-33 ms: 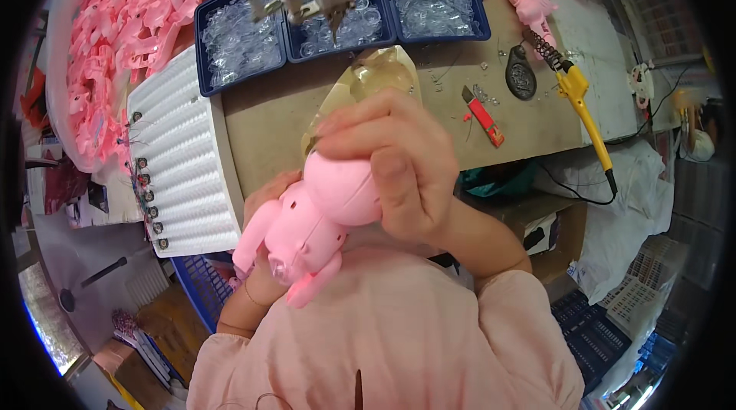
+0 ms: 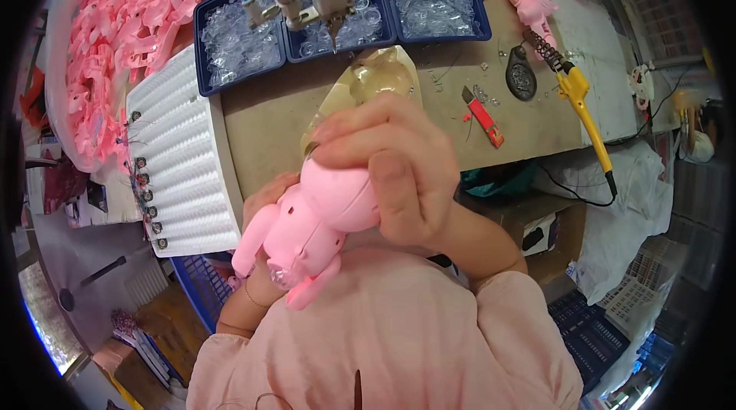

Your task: Assembling electronic components, wiring, and plastic shells to create pink toy animals.

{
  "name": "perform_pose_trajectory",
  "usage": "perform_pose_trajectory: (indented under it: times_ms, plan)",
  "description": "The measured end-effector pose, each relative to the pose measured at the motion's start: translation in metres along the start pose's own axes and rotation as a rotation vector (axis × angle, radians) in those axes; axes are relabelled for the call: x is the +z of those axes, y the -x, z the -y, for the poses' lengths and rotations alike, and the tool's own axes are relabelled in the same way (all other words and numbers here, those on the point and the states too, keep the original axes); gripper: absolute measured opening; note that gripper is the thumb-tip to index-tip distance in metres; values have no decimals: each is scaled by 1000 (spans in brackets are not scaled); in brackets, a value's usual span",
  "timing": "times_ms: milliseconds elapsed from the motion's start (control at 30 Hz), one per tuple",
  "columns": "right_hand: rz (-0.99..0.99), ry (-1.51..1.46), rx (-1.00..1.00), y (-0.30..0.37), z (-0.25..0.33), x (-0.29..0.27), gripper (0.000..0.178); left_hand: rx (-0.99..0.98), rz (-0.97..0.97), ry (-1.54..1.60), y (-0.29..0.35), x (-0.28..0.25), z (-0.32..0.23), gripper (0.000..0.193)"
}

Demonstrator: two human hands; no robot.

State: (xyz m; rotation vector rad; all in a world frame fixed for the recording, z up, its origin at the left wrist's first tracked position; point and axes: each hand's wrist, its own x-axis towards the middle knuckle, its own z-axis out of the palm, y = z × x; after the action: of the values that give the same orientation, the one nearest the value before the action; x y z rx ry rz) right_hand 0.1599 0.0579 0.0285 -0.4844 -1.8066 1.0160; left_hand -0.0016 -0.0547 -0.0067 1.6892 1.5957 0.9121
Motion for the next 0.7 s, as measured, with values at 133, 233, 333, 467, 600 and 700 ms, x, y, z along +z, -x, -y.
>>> perform_pose_trajectory:
  times_ms: [133,233,333,467,600,700]
  plan:
    - [-48,-45,-53,-2,-6,3,36,-97,2,151,4,4,2,35]
    - [-31,98,29,-6,-3,4,44,34,-193,623,-1,9,15,42]
    - [-1,-189,536,-16,0,-6,42,-305,181,607,-3,-22,15,63]
    - [266,-450,607,-21,16,-1,86,-450,281,1519,5,-20,33,60]
    - [305,-55,190,-8,6,13,79,-507,159,1678,17,-14,22,59]
    - [567,-169,285,-8,18,-5,62,-678,-18,1332,53,-59,8,70]
